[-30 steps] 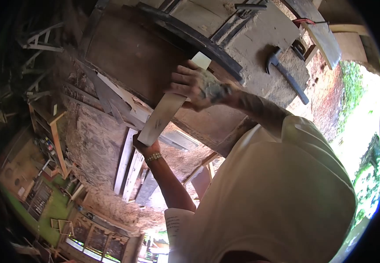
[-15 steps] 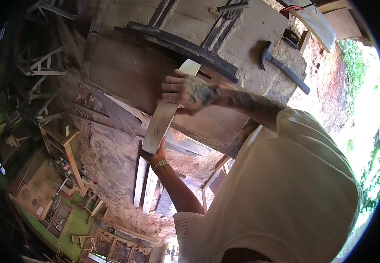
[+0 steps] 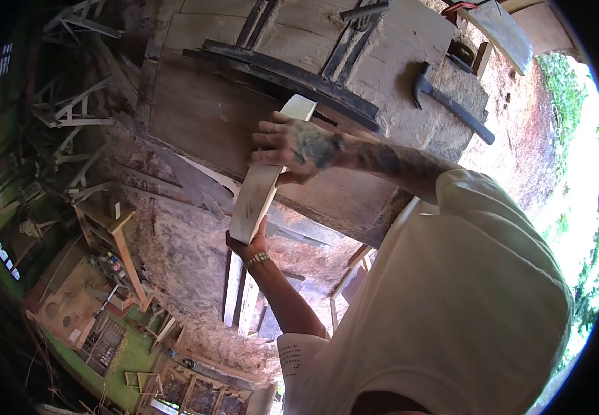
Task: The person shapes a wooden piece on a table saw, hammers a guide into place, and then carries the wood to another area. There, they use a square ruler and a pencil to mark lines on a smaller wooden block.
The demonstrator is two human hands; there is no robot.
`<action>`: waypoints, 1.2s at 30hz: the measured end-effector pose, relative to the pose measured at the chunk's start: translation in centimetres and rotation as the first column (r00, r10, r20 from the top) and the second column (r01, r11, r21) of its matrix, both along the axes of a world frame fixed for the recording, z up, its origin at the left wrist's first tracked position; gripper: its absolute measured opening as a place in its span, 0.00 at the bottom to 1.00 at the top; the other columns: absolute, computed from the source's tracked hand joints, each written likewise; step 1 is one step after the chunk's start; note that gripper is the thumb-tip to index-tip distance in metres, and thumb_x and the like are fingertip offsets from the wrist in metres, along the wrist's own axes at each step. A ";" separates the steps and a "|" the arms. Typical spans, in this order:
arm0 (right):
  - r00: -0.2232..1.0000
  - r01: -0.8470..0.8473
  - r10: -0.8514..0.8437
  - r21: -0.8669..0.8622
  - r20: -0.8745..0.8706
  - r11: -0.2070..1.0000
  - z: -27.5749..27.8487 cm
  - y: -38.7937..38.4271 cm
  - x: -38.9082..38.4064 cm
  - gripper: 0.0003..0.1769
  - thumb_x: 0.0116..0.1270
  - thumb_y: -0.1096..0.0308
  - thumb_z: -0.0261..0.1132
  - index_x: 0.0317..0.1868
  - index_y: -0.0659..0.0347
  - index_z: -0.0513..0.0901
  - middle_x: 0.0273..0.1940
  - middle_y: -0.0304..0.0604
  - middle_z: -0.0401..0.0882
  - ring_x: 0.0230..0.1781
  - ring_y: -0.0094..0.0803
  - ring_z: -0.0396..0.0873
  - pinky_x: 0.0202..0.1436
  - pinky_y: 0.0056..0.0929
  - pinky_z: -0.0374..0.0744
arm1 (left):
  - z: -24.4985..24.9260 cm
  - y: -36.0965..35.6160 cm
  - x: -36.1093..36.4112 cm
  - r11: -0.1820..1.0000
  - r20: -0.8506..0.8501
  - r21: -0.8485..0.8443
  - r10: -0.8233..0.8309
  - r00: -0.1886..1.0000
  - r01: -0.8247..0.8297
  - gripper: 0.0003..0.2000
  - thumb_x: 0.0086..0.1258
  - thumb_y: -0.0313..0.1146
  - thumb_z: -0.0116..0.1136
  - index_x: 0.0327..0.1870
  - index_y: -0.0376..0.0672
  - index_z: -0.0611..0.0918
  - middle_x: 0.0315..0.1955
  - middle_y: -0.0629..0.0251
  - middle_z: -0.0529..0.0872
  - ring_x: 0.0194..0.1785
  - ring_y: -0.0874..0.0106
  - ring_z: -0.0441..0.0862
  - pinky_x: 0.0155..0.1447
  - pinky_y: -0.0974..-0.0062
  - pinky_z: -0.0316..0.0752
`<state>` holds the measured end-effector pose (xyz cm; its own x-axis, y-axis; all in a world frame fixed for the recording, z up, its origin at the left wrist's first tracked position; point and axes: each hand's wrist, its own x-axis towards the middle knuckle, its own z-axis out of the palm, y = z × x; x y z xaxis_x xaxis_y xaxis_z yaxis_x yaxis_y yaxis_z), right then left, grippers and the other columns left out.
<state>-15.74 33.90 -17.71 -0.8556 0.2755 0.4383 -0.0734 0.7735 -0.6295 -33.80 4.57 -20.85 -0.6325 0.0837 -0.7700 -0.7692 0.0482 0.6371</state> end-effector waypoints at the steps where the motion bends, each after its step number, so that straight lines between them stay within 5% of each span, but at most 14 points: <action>1: 1.000 0.007 -0.007 -0.002 0.015 1.000 0.4 -0.1 0.0 0.37 0.47 0.41 0.82 0.55 0.50 0.83 0.45 0.39 0.78 0.50 0.40 0.76 0.49 0.45 0.73 | 0.0 -0.1 -0.1 1.000 0.010 0.001 0.009 1.000 -0.009 0.33 0.70 0.52 0.48 0.67 0.34 0.79 0.69 0.48 0.79 0.73 0.39 0.72 0.73 0.22 0.62; 12: 0.989 -0.063 0.070 0.053 -0.130 0.997 -0.4 -0.7 2.5 0.34 0.49 0.37 0.80 0.50 0.50 0.84 0.40 0.39 0.78 0.46 0.41 0.79 0.45 0.47 0.78 | 1.1 -0.1 3.7 0.970 -0.123 -0.101 -0.233 0.965 0.221 0.32 0.73 0.53 0.49 0.67 0.33 0.79 0.69 0.50 0.79 0.73 0.39 0.71 0.72 0.20 0.60; 14: 0.988 -0.061 0.063 0.020 -0.142 0.998 -0.7 -0.9 2.4 0.34 0.49 0.38 0.81 0.49 0.50 0.84 0.40 0.40 0.78 0.47 0.42 0.79 0.46 0.48 0.80 | -0.5 -2.2 2.0 0.998 -0.029 -0.006 -0.065 0.997 0.065 0.31 0.72 0.52 0.50 0.66 0.34 0.80 0.69 0.50 0.79 0.73 0.39 0.71 0.72 0.21 0.61; 18: 0.984 -0.036 0.042 0.039 -0.171 0.999 -0.8 -0.3 1.6 0.34 0.49 0.38 0.81 0.49 0.51 0.84 0.41 0.41 0.79 0.48 0.44 0.80 0.46 0.50 0.82 | -0.4 -1.6 1.3 0.999 -0.032 -0.021 -0.032 0.999 0.031 0.30 0.71 0.51 0.51 0.66 0.36 0.81 0.69 0.51 0.78 0.74 0.40 0.71 0.72 0.20 0.63; 21: 0.978 -0.080 0.081 0.013 -0.192 0.997 -1.2 0.1 1.1 0.35 0.49 0.38 0.80 0.51 0.52 0.83 0.41 0.42 0.79 0.48 0.44 0.80 0.47 0.49 0.81 | -0.3 -2.1 0.0 0.995 0.078 0.099 0.003 0.997 -0.011 0.27 0.76 0.39 0.58 0.74 0.43 0.74 0.74 0.45 0.69 0.72 0.30 0.66 0.67 0.22 0.72; 26: 0.987 -0.110 0.109 0.001 -0.122 0.994 -0.8 0.6 0.6 0.37 0.48 0.41 0.81 0.53 0.54 0.82 0.41 0.42 0.79 0.51 0.44 0.79 0.52 0.48 0.80 | -1.4 -2.5 -1.5 0.992 0.041 0.104 -0.076 0.996 0.071 0.27 0.75 0.41 0.57 0.75 0.45 0.73 0.74 0.44 0.67 0.71 0.26 0.63 0.68 0.23 0.71; 31: 0.974 -0.097 0.099 0.018 -0.202 0.995 -1.3 1.1 -0.6 0.38 0.49 0.39 0.81 0.52 0.57 0.82 0.38 0.43 0.78 0.46 0.44 0.79 0.47 0.47 0.79 | -1.8 -2.1 -2.5 0.998 0.025 -0.004 -0.065 0.998 0.065 0.31 0.74 0.51 0.55 0.69 0.36 0.78 0.72 0.49 0.75 0.73 0.39 0.71 0.70 0.21 0.67; 36: 0.968 -0.102 0.103 0.016 -0.228 0.995 -1.8 1.4 -1.5 0.38 0.50 0.40 0.81 0.53 0.57 0.81 0.37 0.42 0.78 0.45 0.43 0.78 0.47 0.46 0.79 | -1.3 -1.6 -3.4 0.998 0.039 0.012 -0.057 0.998 0.057 0.30 0.74 0.47 0.58 0.70 0.34 0.76 0.72 0.47 0.75 0.71 0.38 0.73 0.67 0.22 0.71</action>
<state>-17.22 35.34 -19.48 -0.7566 0.1887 0.6260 -0.2939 0.7571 -0.5835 -37.21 3.02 -22.20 -0.5956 0.1271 -0.7931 -0.7899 0.0864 0.6071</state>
